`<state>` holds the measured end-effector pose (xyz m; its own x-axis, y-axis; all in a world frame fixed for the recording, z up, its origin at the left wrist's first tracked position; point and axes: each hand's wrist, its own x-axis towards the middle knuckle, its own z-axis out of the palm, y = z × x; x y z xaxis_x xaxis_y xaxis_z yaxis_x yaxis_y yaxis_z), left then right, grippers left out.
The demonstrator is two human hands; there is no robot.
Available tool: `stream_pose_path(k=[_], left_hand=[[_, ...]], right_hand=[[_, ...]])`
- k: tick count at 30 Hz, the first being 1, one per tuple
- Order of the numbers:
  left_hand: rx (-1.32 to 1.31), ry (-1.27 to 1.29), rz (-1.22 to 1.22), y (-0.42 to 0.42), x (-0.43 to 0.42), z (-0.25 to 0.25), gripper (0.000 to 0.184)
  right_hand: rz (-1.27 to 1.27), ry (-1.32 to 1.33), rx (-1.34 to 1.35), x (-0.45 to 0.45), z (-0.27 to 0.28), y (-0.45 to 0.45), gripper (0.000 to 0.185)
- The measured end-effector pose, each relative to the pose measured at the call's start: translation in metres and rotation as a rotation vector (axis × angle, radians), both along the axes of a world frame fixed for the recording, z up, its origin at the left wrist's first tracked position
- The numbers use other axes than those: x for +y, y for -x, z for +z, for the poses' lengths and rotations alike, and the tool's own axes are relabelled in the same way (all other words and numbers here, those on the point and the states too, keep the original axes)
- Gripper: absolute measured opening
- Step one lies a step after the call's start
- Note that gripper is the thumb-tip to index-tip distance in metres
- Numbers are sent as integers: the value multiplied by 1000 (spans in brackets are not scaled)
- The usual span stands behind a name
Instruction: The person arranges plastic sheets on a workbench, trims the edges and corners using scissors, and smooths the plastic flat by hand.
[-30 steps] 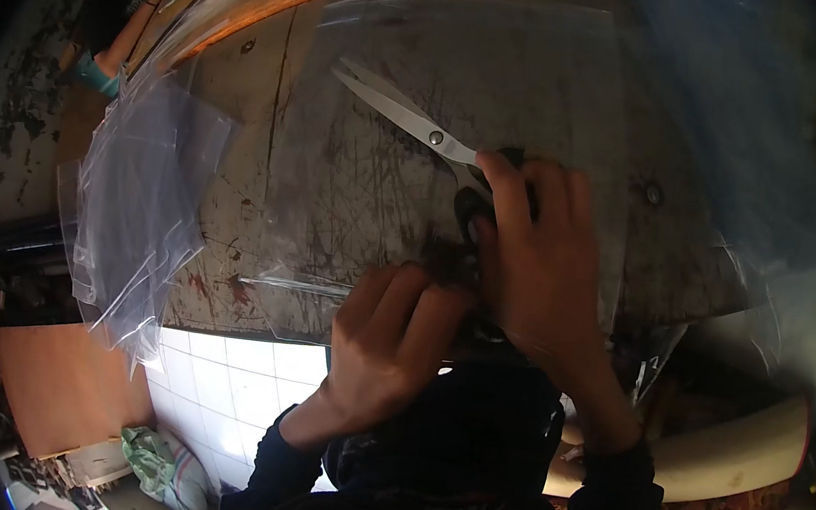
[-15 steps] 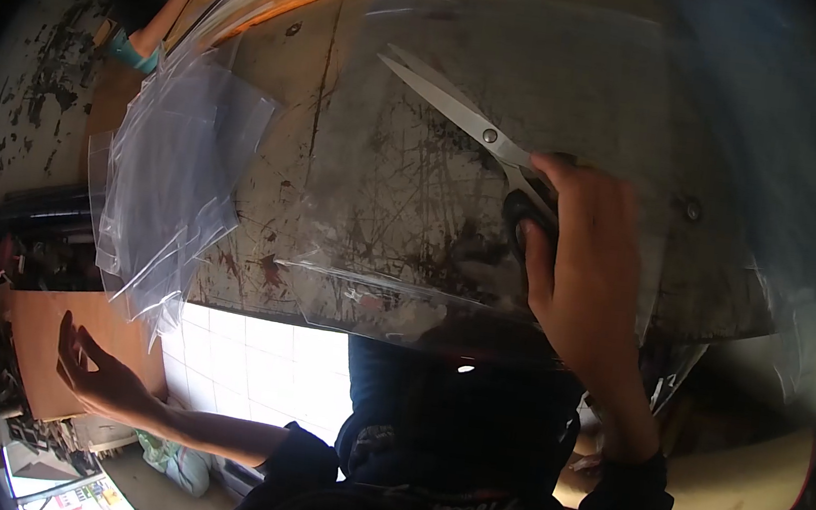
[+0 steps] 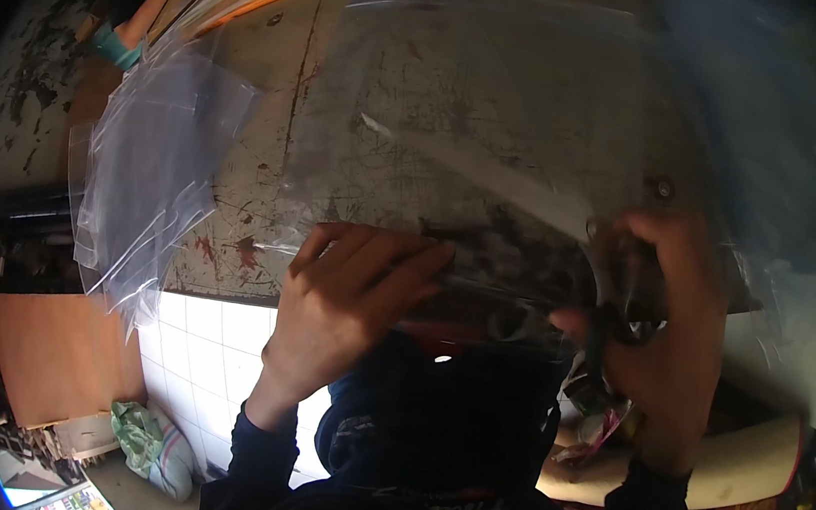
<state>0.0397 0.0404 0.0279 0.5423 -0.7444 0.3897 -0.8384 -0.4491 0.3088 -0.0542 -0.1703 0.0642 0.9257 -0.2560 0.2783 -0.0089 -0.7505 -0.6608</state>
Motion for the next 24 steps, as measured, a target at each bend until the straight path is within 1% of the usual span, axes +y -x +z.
stream_pose_path(k=[2,3,5,7,10,12,13,15,19,21,24], left_hand=[[40,23,-51,-4,1,-2,28],[77,40,-93,-5,3,-3,28],[132,37,-116,-8,3,-7,26],[186,31,-135,-11,2,-9,24],[212,65,-171,-13,0,-10,19],[310,154,-137,-13,0,-14,17],[310,152,-137,-14,0,-14,17],[359,159,-139,-15,0,-13,17],[368,158,-154,-16,1,-14,16],[361,159,-158,-16,1,-14,16],[373,155,-162,-17,1,-13,16]], right_hand=[[-10,118,99,-8,-1,18,56],[-15,119,106,-15,-5,28,56],[51,184,215,-25,-10,43,57],[2,144,230,-24,-11,50,56],[77,220,247,-33,-11,58,57],[152,308,226,-36,-8,55,54],[152,306,226,-38,-7,54,54],[252,362,260,-43,-7,53,50],[299,454,242,-50,-8,49,49],[341,518,277,-52,-2,46,51],[401,524,305,-58,-2,41,53]])
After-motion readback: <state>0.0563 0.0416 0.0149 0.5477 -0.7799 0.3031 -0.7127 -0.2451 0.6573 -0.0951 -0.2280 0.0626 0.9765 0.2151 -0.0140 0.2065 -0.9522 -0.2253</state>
